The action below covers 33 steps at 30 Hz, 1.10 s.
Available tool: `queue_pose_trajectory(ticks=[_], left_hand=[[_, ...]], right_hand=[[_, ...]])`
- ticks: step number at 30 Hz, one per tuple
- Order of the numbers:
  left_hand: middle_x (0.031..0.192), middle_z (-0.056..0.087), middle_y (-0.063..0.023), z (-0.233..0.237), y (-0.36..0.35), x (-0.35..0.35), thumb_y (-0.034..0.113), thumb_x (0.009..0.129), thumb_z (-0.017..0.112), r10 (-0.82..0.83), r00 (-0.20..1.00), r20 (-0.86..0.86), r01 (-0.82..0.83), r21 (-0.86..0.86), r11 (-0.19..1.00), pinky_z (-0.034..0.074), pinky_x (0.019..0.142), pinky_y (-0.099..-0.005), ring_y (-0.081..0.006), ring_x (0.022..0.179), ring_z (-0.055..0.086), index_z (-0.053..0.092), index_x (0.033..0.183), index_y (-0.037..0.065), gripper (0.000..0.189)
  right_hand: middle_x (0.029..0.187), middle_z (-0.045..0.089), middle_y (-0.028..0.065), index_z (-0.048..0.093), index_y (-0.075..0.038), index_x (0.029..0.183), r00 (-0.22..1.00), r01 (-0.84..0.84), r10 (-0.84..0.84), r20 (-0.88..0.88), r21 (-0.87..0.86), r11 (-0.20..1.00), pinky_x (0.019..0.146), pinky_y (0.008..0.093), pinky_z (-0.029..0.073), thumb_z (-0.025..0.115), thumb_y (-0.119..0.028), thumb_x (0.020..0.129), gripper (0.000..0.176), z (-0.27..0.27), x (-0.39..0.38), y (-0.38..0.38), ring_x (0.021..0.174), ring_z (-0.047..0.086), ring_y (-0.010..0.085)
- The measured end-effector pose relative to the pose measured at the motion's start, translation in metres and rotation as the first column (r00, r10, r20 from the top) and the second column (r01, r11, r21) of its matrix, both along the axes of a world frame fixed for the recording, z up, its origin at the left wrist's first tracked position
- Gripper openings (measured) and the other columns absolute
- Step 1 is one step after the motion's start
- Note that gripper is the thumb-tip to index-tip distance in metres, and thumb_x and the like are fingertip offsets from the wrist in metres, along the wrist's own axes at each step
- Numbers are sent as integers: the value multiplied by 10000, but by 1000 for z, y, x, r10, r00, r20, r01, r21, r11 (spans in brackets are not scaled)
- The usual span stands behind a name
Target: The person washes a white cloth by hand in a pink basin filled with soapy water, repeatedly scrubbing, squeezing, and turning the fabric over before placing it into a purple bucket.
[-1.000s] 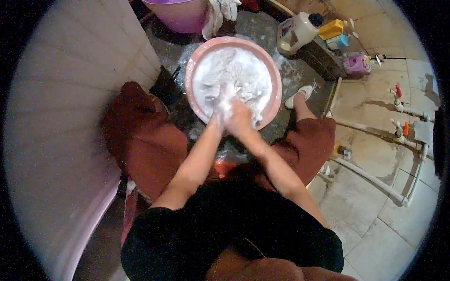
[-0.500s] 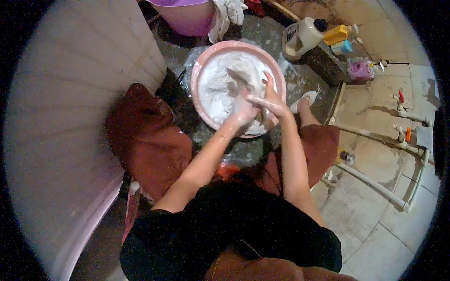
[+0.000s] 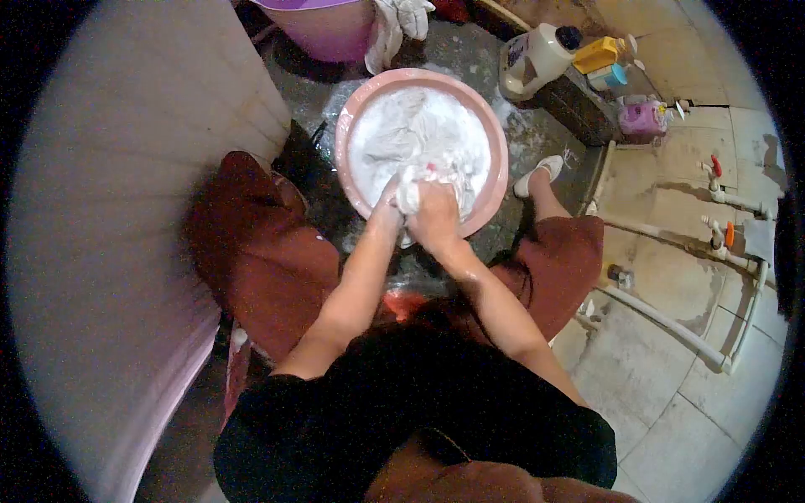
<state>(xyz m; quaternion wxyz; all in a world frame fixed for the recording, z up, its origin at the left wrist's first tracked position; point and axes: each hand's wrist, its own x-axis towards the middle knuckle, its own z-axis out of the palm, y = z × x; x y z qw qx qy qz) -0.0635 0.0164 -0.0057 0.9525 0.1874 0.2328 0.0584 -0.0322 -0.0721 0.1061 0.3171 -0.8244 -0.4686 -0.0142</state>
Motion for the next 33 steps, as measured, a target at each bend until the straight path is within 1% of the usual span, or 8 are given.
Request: queue_pose_trajectory(ticks=[6,7,13,16,18,22,30,33], left_hand=[[886,598,-89,9,-41,14,257,844,539,22,987,-158,23,278,960,475,651,-353,-194,756,573,555,1064,-28,360],[893,595,-99,75,-35,28,267,865,517,41,802,-596,331,500,800,487,686,-356,-199,776,579,535,1079,-36,372],[912,601,-110,90,30,43,253,910,482,276,951,-141,-261,120,958,526,596,-353,-219,730,617,508,1041,-10,295],[962,601,-171,82,65,63,283,863,546,311,940,-141,-197,520,831,498,732,-401,-285,866,603,497,1091,-8,373],[1157,494,-258,49,75,85,335,784,612,369,881,-295,335,941,-49,369,911,-492,-350,1115,462,454,1210,19,554],[1427,126,-235,2,53,118,337,752,600,146,918,-369,392,787,-476,101,1025,-592,-391,1320,110,324,1363,112,707],[1420,193,-218,-147,41,140,205,855,435,17,966,-257,255,947,-198,69,1078,-492,-391,1326,109,325,1342,20,533],[1373,285,-245,-272,35,125,275,866,399,-233,801,-552,423,796,-432,131,1091,-418,-373,1311,189,333,1324,-12,545]], right_hand=[[855,610,256,589,103,870,648,307,-629,-430,-608,732,710,444,450,581,-339,802,447,-32,92,-6,806,594,376],[855,610,256,589,103,870,645,312,-628,-435,-600,736,710,444,450,581,-339,802,447,-45,104,-13,806,594,376],[965,608,260,569,51,1054,362,722,-514,-777,-115,682,803,415,441,514,-316,854,422,-58,156,-36,933,584,380],[1100,548,243,429,14,1229,637,618,-582,-506,-117,777,845,387,423,535,-301,851,504,-76,179,-34,999,547,334],[1318,348,238,255,-40,1352,609,535,-423,-671,-47,843,946,403,355,550,-305,838,650,-117,176,-22,1171,399,369],[1391,205,246,220,-91,1380,884,422,-460,-85,-279,863,999,451,292,548,-323,824,686,-133,148,13,1256,269,408],[1196,458,252,479,-72,1198,964,-13,-179,-195,-710,704,905,455,390,530,-300,802,460,-304,151,13,1036,516,364],[1129,518,254,537,-39,1126,910,-103,-230,-346,-725,681,882,448,410,531,-281,800,406,-311,160,-5,983,551,365]])
